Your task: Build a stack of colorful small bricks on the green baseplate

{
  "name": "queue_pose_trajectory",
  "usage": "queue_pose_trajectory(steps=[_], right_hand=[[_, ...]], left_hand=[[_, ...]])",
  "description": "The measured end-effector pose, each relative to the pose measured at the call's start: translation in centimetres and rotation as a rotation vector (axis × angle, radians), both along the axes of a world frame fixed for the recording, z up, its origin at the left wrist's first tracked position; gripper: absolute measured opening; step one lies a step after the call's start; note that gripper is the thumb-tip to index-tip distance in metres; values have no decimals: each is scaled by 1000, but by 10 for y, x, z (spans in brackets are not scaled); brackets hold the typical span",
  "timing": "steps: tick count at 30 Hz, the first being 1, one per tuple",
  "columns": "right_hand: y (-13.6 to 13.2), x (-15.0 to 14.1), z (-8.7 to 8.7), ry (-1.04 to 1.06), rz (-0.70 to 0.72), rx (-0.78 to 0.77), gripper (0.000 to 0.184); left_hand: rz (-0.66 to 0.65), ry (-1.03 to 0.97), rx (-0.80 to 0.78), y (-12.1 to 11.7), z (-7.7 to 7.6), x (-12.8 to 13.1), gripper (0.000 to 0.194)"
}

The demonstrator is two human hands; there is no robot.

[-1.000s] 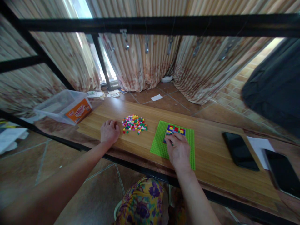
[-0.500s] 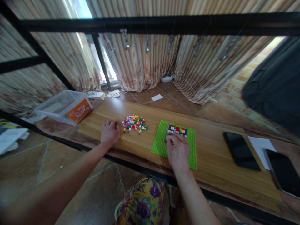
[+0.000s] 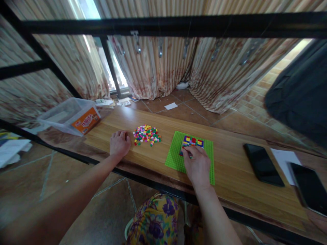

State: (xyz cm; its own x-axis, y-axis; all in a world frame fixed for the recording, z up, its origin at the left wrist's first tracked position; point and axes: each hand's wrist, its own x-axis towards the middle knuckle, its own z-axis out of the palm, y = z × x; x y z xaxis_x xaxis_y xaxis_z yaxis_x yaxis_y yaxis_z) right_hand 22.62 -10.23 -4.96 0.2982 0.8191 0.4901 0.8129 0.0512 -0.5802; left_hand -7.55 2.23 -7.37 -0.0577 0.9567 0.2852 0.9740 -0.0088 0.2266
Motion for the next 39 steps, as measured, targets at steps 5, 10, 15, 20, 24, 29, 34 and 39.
queue_pose_trajectory(steps=[5,10,15,20,24,29,34,39], right_hand=[[-1,-2,5,-5,-24,9,37],[1,3,8,-56,-112,95,35],[9,8,-3,-36,-101,91,35],[15,6,-11,-33,-123,71,33],[16,6,-11,1,-142,79,33],[18,7,-12,64,-140,97,32],[21,7,-11,84,-163,91,31],[21,6,-9,34,-180,67,33]], left_hand=[[-1,-5,8,-1,0,0,39],[1,-2,8,-1,1,0,40],[2,-17,6,0,-1,0,39],[3,-11,2,1,-2,0,39],[-2,-14,5,0,-1,0,39],[-1,-19,3,0,-2,0,39],[3,-18,7,0,-3,0,38],[6,-20,1,1,-2,0,37]])
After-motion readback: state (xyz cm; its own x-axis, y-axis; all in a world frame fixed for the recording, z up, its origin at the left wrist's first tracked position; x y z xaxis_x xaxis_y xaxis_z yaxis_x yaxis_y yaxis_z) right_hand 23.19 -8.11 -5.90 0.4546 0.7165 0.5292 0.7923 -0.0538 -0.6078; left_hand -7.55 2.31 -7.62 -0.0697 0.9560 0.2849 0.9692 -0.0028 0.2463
